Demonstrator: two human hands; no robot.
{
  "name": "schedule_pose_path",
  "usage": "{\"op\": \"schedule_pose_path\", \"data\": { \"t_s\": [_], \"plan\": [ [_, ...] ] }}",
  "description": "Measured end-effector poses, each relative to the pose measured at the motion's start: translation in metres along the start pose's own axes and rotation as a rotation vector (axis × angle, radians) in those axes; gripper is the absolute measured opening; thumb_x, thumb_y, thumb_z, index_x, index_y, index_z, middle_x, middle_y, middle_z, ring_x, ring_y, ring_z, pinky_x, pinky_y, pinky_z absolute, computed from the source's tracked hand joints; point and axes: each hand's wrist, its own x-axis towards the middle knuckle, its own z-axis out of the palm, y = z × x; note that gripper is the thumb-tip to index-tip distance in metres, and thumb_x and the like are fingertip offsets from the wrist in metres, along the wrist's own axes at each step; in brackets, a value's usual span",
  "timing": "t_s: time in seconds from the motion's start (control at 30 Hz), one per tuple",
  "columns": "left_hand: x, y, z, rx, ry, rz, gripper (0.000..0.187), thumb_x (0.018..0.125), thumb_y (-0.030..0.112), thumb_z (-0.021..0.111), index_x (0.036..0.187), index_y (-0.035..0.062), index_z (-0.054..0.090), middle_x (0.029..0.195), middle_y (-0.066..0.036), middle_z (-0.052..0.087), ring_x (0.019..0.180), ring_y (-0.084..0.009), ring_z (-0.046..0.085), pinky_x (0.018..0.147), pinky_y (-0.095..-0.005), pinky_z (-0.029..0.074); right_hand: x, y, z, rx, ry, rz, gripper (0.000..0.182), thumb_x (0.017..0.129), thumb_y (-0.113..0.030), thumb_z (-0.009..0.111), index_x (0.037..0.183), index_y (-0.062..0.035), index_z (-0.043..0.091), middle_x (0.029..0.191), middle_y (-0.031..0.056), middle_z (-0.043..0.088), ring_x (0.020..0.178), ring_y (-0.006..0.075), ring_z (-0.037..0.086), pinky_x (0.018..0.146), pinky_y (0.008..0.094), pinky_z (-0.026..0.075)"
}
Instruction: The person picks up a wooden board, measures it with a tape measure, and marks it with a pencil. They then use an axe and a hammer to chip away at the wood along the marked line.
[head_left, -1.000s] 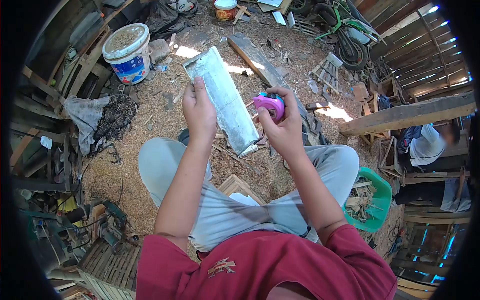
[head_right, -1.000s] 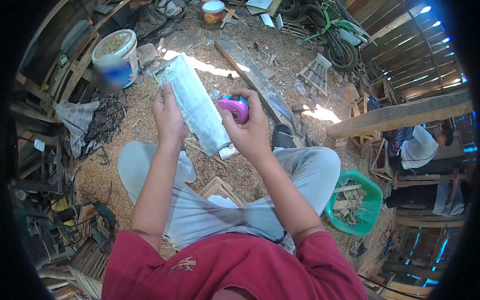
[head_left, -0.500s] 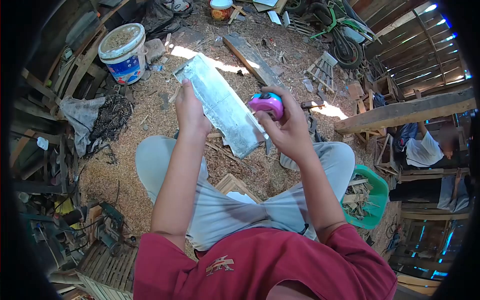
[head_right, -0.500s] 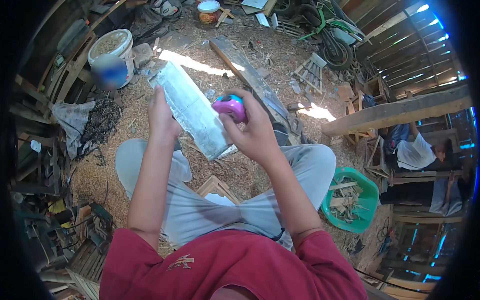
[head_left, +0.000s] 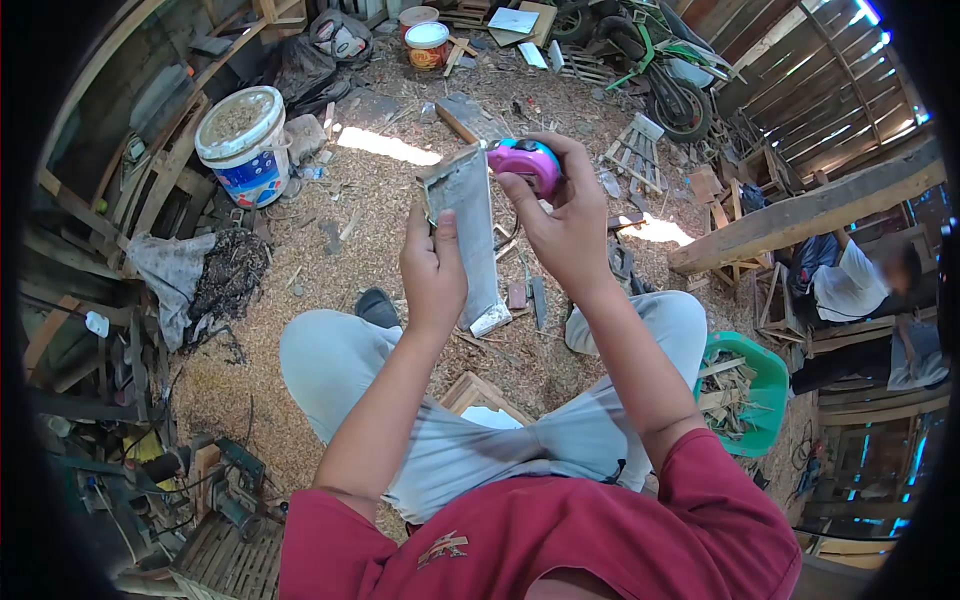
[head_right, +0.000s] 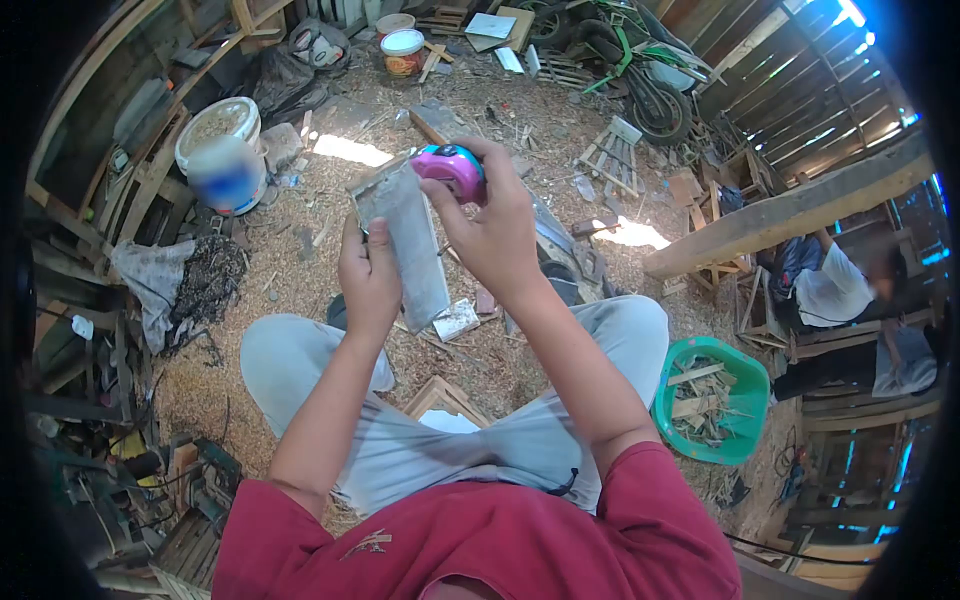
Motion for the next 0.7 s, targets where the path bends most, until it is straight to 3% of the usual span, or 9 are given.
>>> {"op": "schedule_pose_path", "data": {
  "t_s": [0.03, 0.13, 0.27, 0.33, 0.43, 0.7],
  "plan": [
    [-0.001, 0.001, 0.001, 0.04, -0.01, 0.011, 0.035, 0.112, 0.03, 0.049, 0.128, 0.0003, 0.058, 0.1, -0.015, 0.069, 0.089, -0.0201, 0.068, 0.078, -0.0349, 0.053, 0.003, -0.002, 0.001, -0.05, 0.008, -0.029, 0.045, 0.089, -0.013, 0.081, 0.126, 0.001, 0.059, 0.112, 0.0143, 0.067, 0.098, 0.0212, 0.069, 0.082, 0.0316, 0.058],
    [-0.003, 0.008, 0.005, 0.017, 0.012, 0.116, 0.035, 0.112, 0.033, 0.051, 0.124, 0.0019, 0.06, 0.088, -0.002, 0.064, 0.071, -0.0053, 0.053, 0.062, -0.0247, 0.043, 0.003, -0.006, 0.004, -0.156, 0.02, -0.12, 0.045, 0.085, -0.014, 0.083, 0.122, 0.0003, 0.061, 0.108, 0.0161, 0.066, 0.092, 0.0281, 0.068, 0.077, 0.0349, 0.055],
    [-0.001, 0.011, 0.004, 0.014, 0.033, 0.125, 0.035, 0.111, 0.033, 0.051, 0.125, 0.0023, 0.061, 0.089, -0.002, 0.064, 0.073, -0.0054, 0.053, 0.063, -0.0247, 0.043, -0.001, -0.008, 0.009, -0.262, 0.024, -0.296, 0.043, 0.084, -0.011, 0.082, 0.121, -0.0016, 0.062, 0.103, 0.0162, 0.063, 0.088, 0.031, 0.065, 0.073, 0.038, 0.052],
    [-0.001, 0.007, 0.001, 0.042, 0.008, 0.135, 0.036, 0.111, 0.033, 0.051, 0.128, 0.0024, 0.06, 0.09, -0.002, 0.064, 0.075, -0.0054, 0.053, 0.064, -0.0247, 0.043, -0.005, -0.013, 0.007, -0.323, -0.021, -0.243, 0.043, 0.085, -0.012, 0.083, 0.122, -0.0028, 0.064, 0.105, 0.0143, 0.065, 0.089, 0.0262, 0.068, 0.074, 0.034, 0.054],
    [0.0, 0.009, -0.003, 0.03, -0.013, 0.106, 0.034, 0.11, 0.03, 0.052, 0.123, -0.0006, 0.06, 0.096, -0.019, 0.071, 0.086, -0.0261, 0.071, 0.074, -0.0378, 0.053, -0.01, -0.013, 0.006, -0.351, -0.076, -0.213, 0.041, 0.085, -0.013, 0.083, 0.122, -0.0053, 0.066, 0.1, 0.012, 0.064, 0.083, 0.0221, 0.066, 0.071, 0.0318, 0.053],
    [0.001, 0.005, -0.006, 0.094, 0.013, 0.156, 0.034, 0.11, 0.032, 0.052, 0.122, 0.0014, 0.06, 0.092, -0.017, 0.07, 0.08, -0.0266, 0.071, 0.07, -0.0393, 0.052, -0.017, -0.019, 0.009, -0.359, -0.124, -0.163, 0.048, 0.086, -0.009, 0.08, 0.132, -0.0105, 0.067, 0.089, 0.0082, 0.055, 0.068, 0.018, 0.054, 0.064, 0.0331, 0.049]
  ]
}}
